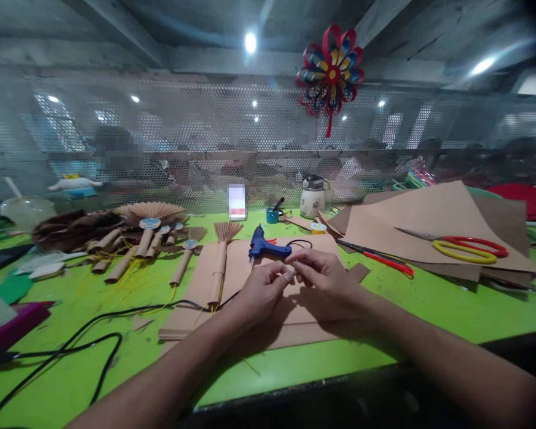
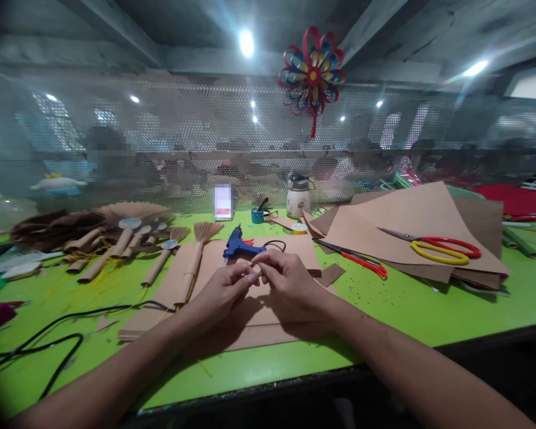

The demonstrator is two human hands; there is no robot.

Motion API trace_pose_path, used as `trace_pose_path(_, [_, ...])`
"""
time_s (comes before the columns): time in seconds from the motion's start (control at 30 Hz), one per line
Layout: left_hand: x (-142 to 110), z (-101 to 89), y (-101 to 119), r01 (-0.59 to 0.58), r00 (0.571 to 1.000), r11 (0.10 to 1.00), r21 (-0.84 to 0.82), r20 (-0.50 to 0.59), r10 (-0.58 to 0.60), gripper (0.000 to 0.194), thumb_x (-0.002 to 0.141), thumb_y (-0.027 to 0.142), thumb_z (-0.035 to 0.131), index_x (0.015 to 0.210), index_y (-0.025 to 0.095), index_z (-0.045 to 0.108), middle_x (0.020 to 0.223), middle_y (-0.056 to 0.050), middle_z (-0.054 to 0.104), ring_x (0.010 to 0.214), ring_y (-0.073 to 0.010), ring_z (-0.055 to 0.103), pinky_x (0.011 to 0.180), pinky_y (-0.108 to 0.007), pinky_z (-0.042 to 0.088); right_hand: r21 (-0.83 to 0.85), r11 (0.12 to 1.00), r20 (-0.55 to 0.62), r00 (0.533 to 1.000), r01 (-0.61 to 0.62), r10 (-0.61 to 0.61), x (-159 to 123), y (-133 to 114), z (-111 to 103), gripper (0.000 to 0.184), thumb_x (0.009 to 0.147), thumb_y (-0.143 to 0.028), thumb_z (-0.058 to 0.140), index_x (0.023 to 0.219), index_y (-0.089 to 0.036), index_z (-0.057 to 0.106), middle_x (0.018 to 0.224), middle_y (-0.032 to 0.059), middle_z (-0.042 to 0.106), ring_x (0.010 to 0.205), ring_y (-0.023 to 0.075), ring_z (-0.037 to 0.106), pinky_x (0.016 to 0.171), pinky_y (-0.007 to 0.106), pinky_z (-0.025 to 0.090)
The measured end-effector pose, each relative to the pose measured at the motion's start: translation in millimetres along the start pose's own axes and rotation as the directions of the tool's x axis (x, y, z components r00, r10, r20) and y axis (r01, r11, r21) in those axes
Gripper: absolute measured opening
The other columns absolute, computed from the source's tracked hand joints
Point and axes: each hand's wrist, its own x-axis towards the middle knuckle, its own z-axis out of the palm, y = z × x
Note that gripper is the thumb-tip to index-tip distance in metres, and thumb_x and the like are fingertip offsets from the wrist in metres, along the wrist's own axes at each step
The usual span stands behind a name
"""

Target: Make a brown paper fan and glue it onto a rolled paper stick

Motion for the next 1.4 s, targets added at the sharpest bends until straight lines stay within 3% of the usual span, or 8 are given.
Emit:
trace_pose_path(0.2, [0,-4.5,1,0.022,0.993,0.995,-0.094,0.115,-0.012,0.035,0.085,0.05,0.053,0.08,0.015,0.056,0.043,0.009,0.038,0.036,-0.0065,0.028,0.041,-0.021,0.02,0.119,0.991,-0.007,0.998,-0.054,0.055,2,3,-4,0.023,0.088,-0.033,0.056,0.099,-0.014,0.062,0.066,0.0002,0.056,0.055,0.0105,0.05,0.051,0.024,0.041])
trace_pose_path(0.47, [6,-12.1,-8,0.074,0.99,0.991,-0.107,0.124,-0.061,0.032,0.087,0.045,0.053,0.083,0.014,0.058,0.046,0.003,0.052,0.039,-0.0074,0.04,0.043,-0.019,0.028,0.185,0.978,-0.076,0.991,-0.098,0.114,10,13,-15,0.029,0.084,-0.04,0.059,0.098,-0.014,0.062,0.057,-0.0037,0.05,0.048,0.0085,0.043,0.045,0.021,0.033])
trace_pose_path(0.63, [2,-6.1,-3,0.133,0.973,0.94,-0.315,0.22,-0.064,0.032,0.086,0.043,0.056,0.098,0.013,0.054,0.066,-0.005,0.064,0.052,-0.0158,0.062,0.05,-0.026,0.046,0.132,0.983,-0.136,0.979,-0.131,0.149,11,13,-16,0.027,0.085,-0.037,0.058,0.099,-0.016,0.064,0.057,-0.004,0.049,0.048,0.0092,0.042,0.045,0.022,0.033])
trace_pose_path(0.73, [1,-4.3,-1,0.129,0.964,0.932,-0.338,0.263,-0.038,0.036,0.084,0.04,0.06,0.104,0.012,0.052,0.078,-0.01,0.067,0.06,-0.0192,0.066,0.054,-0.029,0.05,0.108,0.986,-0.161,0.977,-0.125,0.141,11,13,-16,0.024,0.085,-0.035,0.057,0.097,-0.016,0.066,0.057,-0.0035,0.049,0.051,0.0099,0.044,0.047,0.022,0.035])
trace_pose_path(0.93, [1,-3.2,-5,0.107,0.977,0.949,-0.295,0.21,-0.045,0.03,0.086,0.044,0.057,0.09,0.015,0.05,0.065,-0.004,0.065,0.052,-0.0176,0.064,0.052,-0.03,0.05,0.092,0.991,-0.168,0.979,-0.1,0.114,12,19,-18,0.028,0.086,-0.037,0.056,0.1,-0.015,0.065,0.057,-0.003,0.05,0.048,0.0096,0.042,0.044,0.021,0.033])
trace_pose_path(1.1, [1,-2.8,-10,0.107,0.978,0.946,-0.305,0.202,-0.046,0.026,0.088,0.042,0.053,0.089,0.016,0.05,0.063,-0.004,0.064,0.053,-0.0168,0.064,0.053,-0.028,0.05,0.053,0.995,-0.182,0.978,-0.089,0.097,12,19,-17,0.027,0.085,-0.037,0.056,0.098,-0.014,0.065,0.056,-0.0029,0.05,0.047,0.0095,0.042,0.044,0.021,0.033])
trace_pose_path(1.3, [3,-7.8,-16,0.12,0.976,0.944,-0.307,0.213,-0.055,0.027,0.086,0.043,0.054,0.086,0.017,0.049,0.07,-0.006,0.065,0.055,-0.0158,0.063,0.053,-0.026,0.046,0.14,0.977,-0.185,0.965,-0.164,0.188,13,3,-19,0.024,0.081,-0.036,0.06,0.092,-0.016,0.066,0.057,-0.0042,0.046,0.048,0.0089,0.038,0.043,0.021,0.03])
trace_pose_path(1.4, [5,-7.8,-15,0.103,0.978,0.974,-0.201,0.198,-0.063,0.028,0.086,0.044,0.054,0.085,0.016,0.051,0.068,-0.005,0.064,0.056,-0.0142,0.061,0.054,-0.025,0.044,0.196,0.959,-0.146,0.962,-0.203,0.233,14,-1,-21,0.028,0.078,-0.037,0.063,0.093,-0.014,0.066,0.052,-0.0059,0.043,0.044,0.0083,0.035,0.042,0.021,0.028])
